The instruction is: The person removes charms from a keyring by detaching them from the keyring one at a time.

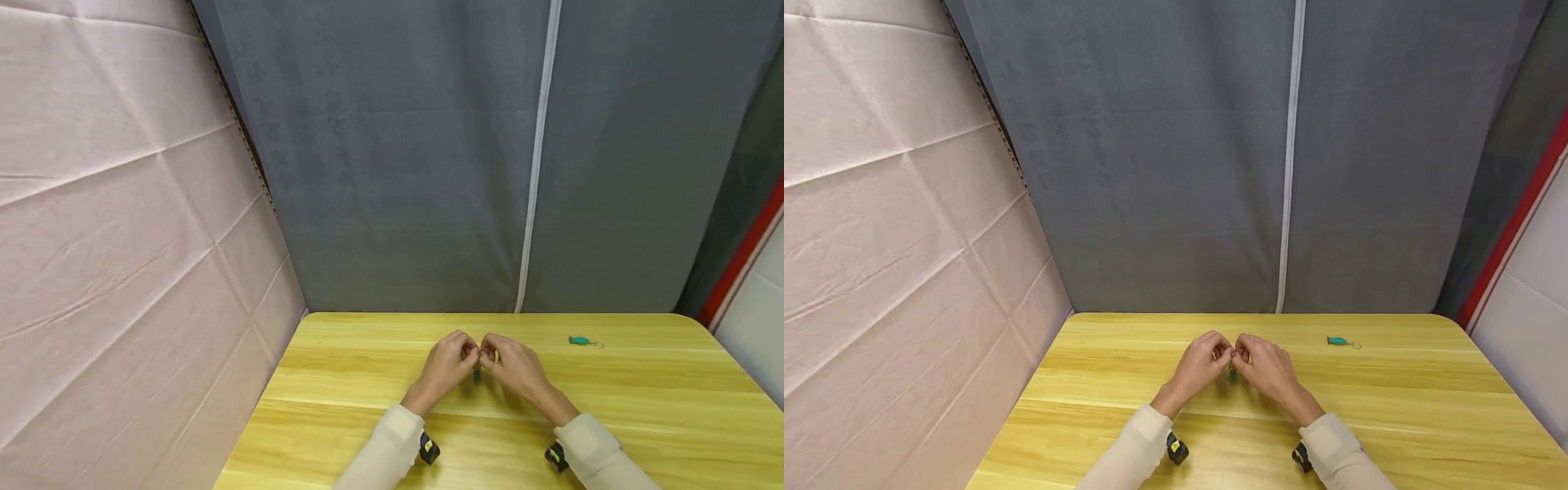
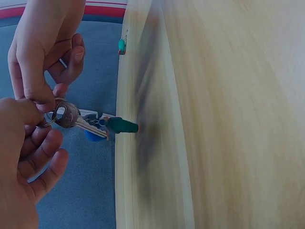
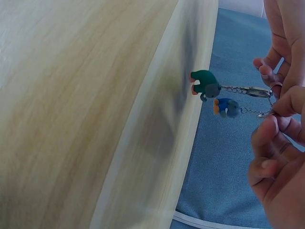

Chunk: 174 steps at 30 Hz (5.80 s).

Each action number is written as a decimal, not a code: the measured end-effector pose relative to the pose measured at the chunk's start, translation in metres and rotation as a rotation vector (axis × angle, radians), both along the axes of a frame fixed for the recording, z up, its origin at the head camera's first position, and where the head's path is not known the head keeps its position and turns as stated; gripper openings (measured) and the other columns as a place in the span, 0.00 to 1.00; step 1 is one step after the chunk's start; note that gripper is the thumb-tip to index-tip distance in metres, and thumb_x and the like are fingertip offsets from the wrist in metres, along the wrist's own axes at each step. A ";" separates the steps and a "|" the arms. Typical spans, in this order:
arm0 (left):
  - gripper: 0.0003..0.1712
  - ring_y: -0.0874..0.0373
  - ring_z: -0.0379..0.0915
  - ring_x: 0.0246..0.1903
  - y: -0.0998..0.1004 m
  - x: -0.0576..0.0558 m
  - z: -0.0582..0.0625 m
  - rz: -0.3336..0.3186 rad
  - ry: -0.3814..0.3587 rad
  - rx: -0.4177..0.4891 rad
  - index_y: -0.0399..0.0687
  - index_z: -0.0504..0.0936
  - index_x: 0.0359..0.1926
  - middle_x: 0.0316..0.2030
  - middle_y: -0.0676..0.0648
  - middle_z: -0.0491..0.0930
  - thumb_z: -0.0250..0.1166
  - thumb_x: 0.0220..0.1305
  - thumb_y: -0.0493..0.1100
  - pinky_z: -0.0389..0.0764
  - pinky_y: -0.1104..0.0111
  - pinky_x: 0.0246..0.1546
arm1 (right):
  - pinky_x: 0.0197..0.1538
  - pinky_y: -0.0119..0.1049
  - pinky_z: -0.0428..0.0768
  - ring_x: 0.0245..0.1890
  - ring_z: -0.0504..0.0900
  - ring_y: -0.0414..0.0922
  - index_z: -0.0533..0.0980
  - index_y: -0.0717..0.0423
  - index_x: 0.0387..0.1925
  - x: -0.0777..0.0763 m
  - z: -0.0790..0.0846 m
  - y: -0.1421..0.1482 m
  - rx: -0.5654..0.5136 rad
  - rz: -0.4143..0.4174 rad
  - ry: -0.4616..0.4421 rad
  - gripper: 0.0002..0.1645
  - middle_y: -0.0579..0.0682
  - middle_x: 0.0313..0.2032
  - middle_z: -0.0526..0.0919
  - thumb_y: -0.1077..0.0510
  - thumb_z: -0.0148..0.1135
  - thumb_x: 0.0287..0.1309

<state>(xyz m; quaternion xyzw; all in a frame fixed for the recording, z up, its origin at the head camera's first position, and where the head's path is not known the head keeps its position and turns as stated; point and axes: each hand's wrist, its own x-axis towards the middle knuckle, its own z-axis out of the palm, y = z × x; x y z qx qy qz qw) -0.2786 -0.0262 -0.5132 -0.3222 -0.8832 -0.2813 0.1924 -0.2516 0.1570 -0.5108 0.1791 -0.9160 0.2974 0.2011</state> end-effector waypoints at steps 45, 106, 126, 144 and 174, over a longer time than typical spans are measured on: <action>0.05 0.72 0.73 0.30 -0.013 0.001 0.002 0.044 -0.047 0.016 0.51 0.86 0.41 0.35 0.54 0.84 0.65 0.77 0.42 0.74 0.84 0.32 | 0.23 0.28 0.65 0.19 0.65 0.29 0.80 0.44 0.31 -0.004 0.002 0.042 0.022 -0.049 0.080 0.08 0.36 0.26 0.79 0.60 0.72 0.61; 0.05 0.72 0.73 0.32 -0.026 0.000 0.003 0.050 -0.075 0.037 0.51 0.85 0.42 0.36 0.55 0.84 0.64 0.78 0.43 0.75 0.84 0.33 | 0.21 0.34 0.60 0.19 0.62 0.37 0.82 0.52 0.44 -0.002 -0.006 0.166 0.069 -0.219 -0.097 0.06 0.48 0.35 0.86 0.55 0.63 0.73; 0.05 0.73 0.72 0.32 -0.024 -0.001 0.001 0.052 -0.084 0.026 0.51 0.85 0.41 0.36 0.56 0.83 0.64 0.78 0.42 0.75 0.83 0.33 | 0.24 0.37 0.66 0.25 0.72 0.42 0.81 0.55 0.42 0.000 -0.018 0.198 0.073 -0.296 -0.143 0.07 0.54 0.36 0.87 0.55 0.63 0.72; 0.06 0.73 0.72 0.32 -0.022 -0.001 0.003 0.051 -0.096 0.036 0.51 0.85 0.41 0.36 0.55 0.83 0.64 0.78 0.42 0.75 0.83 0.33 | 0.25 0.39 0.69 0.26 0.77 0.47 0.79 0.63 0.44 0.000 -0.023 0.224 0.108 -0.345 -0.308 0.14 0.59 0.34 0.85 0.54 0.58 0.72; 0.08 0.72 0.74 0.32 -0.022 -0.001 0.002 0.072 -0.100 0.030 0.50 0.87 0.44 0.37 0.55 0.84 0.62 0.81 0.45 0.75 0.83 0.32 | 0.28 0.40 0.70 0.29 0.78 0.49 0.77 0.64 0.46 -0.002 -0.029 0.228 0.118 -0.353 -0.415 0.16 0.62 0.38 0.84 0.54 0.53 0.72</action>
